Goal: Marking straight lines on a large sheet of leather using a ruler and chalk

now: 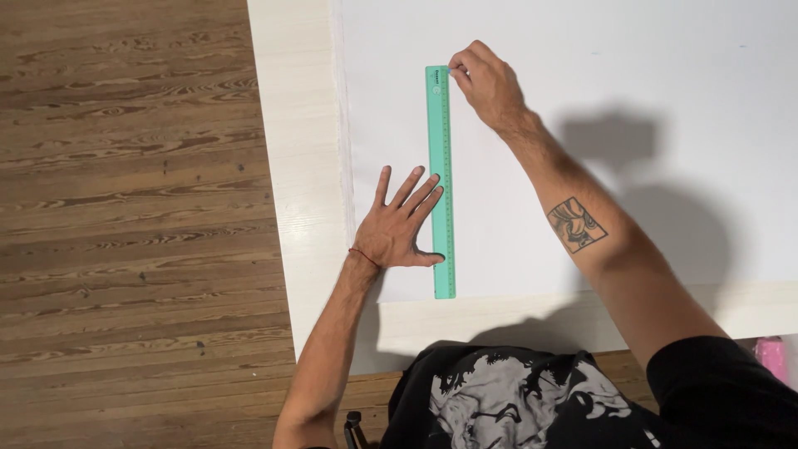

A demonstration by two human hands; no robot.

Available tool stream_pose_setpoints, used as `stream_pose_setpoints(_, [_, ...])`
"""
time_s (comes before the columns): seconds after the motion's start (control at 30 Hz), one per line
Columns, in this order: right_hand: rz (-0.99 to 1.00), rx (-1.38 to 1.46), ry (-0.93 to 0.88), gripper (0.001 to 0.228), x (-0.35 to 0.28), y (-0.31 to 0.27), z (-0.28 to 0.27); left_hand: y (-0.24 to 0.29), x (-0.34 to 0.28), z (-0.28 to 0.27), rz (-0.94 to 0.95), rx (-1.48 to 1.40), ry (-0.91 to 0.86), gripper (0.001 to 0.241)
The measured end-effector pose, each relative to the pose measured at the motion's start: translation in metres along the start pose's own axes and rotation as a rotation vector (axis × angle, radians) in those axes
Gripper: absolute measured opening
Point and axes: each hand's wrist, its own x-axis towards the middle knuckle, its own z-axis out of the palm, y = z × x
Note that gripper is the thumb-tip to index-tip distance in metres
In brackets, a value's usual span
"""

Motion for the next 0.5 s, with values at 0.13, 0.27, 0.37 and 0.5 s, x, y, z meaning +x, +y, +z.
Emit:
stream_pose_setpoints(0.13, [0.008,0.006,-0.008,0.004,0.0018,-0.0036,-0.0031,-0.0042,0.0054,0.0007,0.007,-0.006,0.010,0.129])
stream_pose_setpoints(0.27, [-0.033,0.013,0.015,0.007,0.0012,-0.0019,-0.0013,-0.0081,0.0086,0.0013,0.007,0.007,0.021,0.129])
stream_pose_setpoints(0.37, [-0.030,0.009,0.018,0.007,0.0006,-0.0007,-0.0005,-0.0097,0.0097,0.0013,0.001,0.004,0.024,0.128])
stream_pose_setpoints(0.5, [-0.050,-0.002,0.023,0.007,0.0009,0.0005,0.0006,-0.0105,0.0095,0.0020,-0.001,0.024,0.011,0.130])
